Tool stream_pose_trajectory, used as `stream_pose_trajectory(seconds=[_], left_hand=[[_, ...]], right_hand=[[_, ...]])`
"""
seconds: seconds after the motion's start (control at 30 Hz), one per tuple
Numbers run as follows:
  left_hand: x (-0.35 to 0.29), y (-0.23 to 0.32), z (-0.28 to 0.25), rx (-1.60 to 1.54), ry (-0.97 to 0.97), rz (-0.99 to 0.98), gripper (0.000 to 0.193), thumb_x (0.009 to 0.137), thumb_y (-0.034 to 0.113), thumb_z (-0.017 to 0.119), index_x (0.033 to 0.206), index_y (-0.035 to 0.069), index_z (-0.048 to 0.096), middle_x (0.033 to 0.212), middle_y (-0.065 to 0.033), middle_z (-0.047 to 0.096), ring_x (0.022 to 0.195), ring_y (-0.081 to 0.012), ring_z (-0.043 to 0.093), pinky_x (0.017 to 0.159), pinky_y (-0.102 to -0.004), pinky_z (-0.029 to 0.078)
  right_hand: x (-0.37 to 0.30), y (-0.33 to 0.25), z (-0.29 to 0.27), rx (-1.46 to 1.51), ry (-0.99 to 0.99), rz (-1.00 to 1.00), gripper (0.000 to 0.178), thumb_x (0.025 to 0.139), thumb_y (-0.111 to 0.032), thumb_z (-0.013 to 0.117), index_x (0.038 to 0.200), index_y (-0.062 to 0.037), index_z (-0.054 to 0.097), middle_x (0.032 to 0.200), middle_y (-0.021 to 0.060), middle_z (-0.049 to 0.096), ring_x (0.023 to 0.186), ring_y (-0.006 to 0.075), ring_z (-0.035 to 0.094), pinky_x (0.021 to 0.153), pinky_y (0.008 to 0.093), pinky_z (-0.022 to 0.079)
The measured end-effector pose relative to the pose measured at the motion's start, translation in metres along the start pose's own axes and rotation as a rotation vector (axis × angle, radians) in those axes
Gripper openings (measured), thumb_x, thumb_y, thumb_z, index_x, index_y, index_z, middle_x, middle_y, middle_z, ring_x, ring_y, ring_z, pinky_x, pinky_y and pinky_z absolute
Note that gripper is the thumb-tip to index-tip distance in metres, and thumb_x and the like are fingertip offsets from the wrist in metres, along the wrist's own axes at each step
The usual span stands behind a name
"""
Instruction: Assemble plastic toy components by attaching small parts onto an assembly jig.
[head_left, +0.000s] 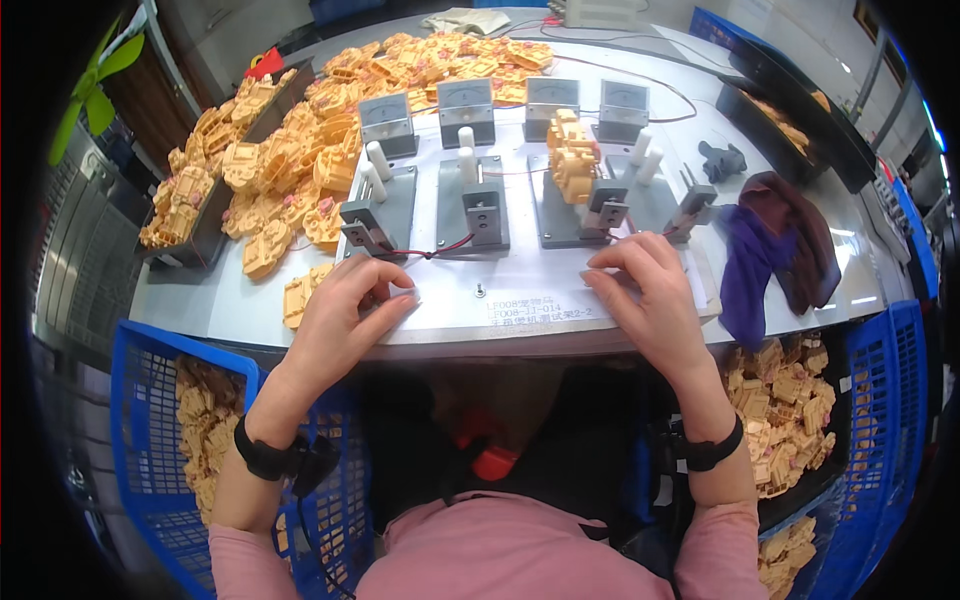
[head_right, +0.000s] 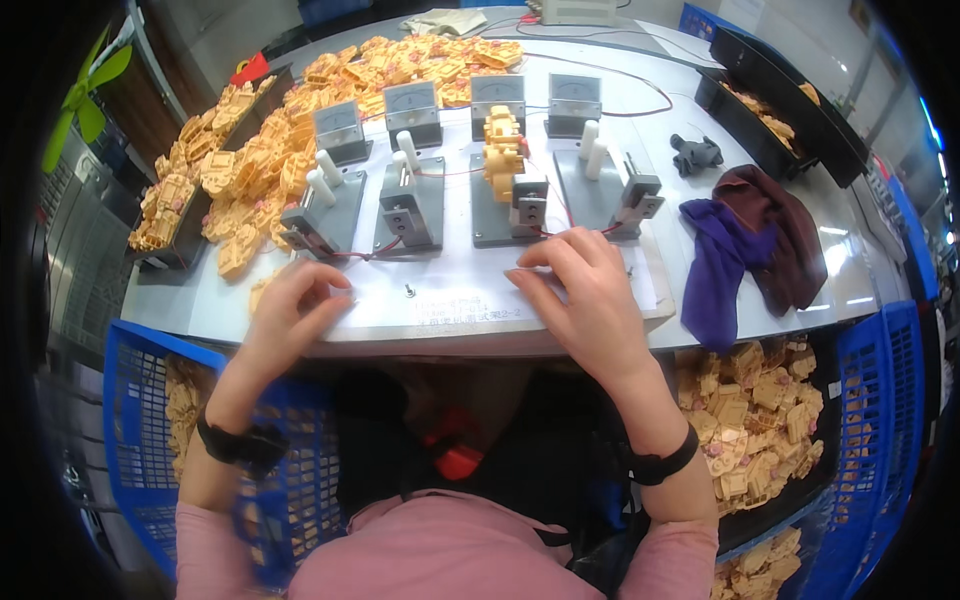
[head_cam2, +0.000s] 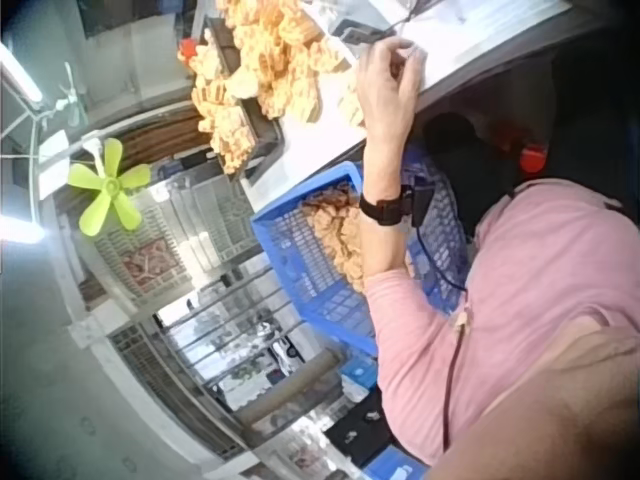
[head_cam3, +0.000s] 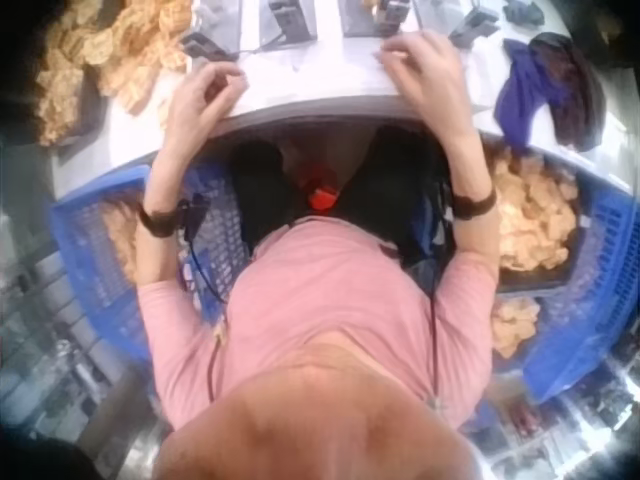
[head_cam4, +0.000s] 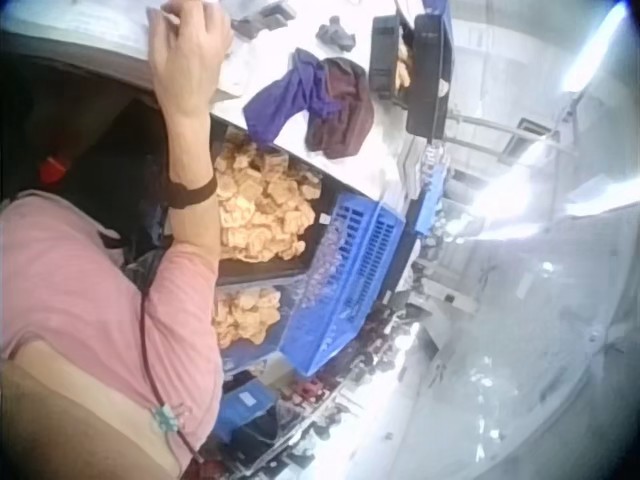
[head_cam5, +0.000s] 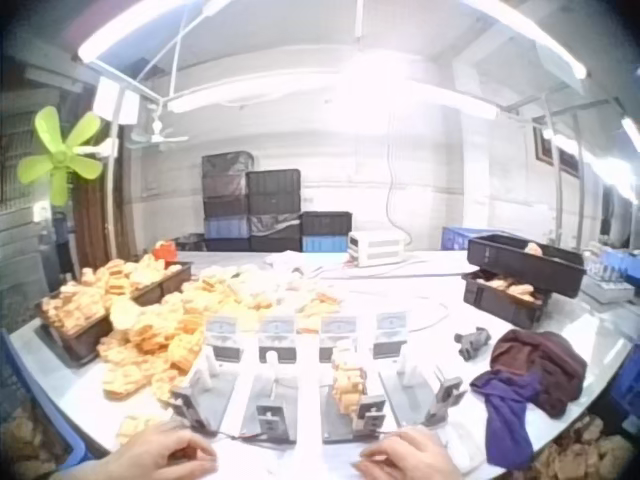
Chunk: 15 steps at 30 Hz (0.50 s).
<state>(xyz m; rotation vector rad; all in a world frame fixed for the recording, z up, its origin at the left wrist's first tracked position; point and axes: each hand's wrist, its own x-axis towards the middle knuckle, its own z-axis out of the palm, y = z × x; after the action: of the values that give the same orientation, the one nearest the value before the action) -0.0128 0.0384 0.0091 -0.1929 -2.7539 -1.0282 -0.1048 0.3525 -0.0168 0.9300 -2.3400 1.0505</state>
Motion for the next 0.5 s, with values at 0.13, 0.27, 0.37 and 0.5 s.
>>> stream_pose_trajectory(seconds=[0.13,0.27,0.37,0.5], left_hand=[[0.000,0.033,-0.022,-0.054,0.176,0.132,0.018,0.085,-0.001,0.073,0.101,0.006,0.067,0.089,-0.0028,0.060,0.078,-0.0131,0.056,0.074,-0.0296,0.048],[0.035,0.092,-0.037,0.207,0.126,0.254,0.024,0.084,0.000,0.072,0.106,0.006,0.066,0.098,-0.0044,0.061,0.088,-0.0128,0.058,0.076,-0.0262,0.046],[0.077,0.112,-0.026,0.355,0.088,0.495,0.038,0.081,0.003,0.075,0.117,0.008,0.064,0.106,-0.0085,0.061,0.099,-0.0213,0.060,0.086,-0.0327,0.049],[0.137,0.115,-0.002,0.607,-0.055,0.595,0.071,0.072,0.010,0.084,0.136,0.013,0.055,0.127,-0.0116,0.058,0.120,-0.0310,0.054,0.104,-0.0405,0.044]], right_hand=[[0.000,-0.003,-0.001,0.148,0.093,0.052,0.021,0.087,-0.011,0.075,0.101,-0.0024,0.063,0.093,0.0106,0.063,0.088,0.0278,0.060,0.078,0.0371,0.048],[0.002,0.007,-0.001,0.279,0.212,0.086,0.031,0.088,-0.012,0.075,0.113,-0.0019,0.060,0.100,0.0121,0.063,0.092,0.0238,0.061,0.083,0.0340,0.050],[0.009,-0.001,0.001,0.315,0.254,0.090,0.039,0.089,-0.012,0.075,0.122,-0.0037,0.058,0.103,0.0122,0.061,0.092,0.0233,0.060,0.084,0.0347,0.050],[0.017,-0.010,0.013,0.350,0.204,0.082,0.039,0.089,-0.012,0.074,0.124,-0.0052,0.058,0.101,0.0116,0.061,0.091,0.0243,0.057,0.085,0.0370,0.048]])
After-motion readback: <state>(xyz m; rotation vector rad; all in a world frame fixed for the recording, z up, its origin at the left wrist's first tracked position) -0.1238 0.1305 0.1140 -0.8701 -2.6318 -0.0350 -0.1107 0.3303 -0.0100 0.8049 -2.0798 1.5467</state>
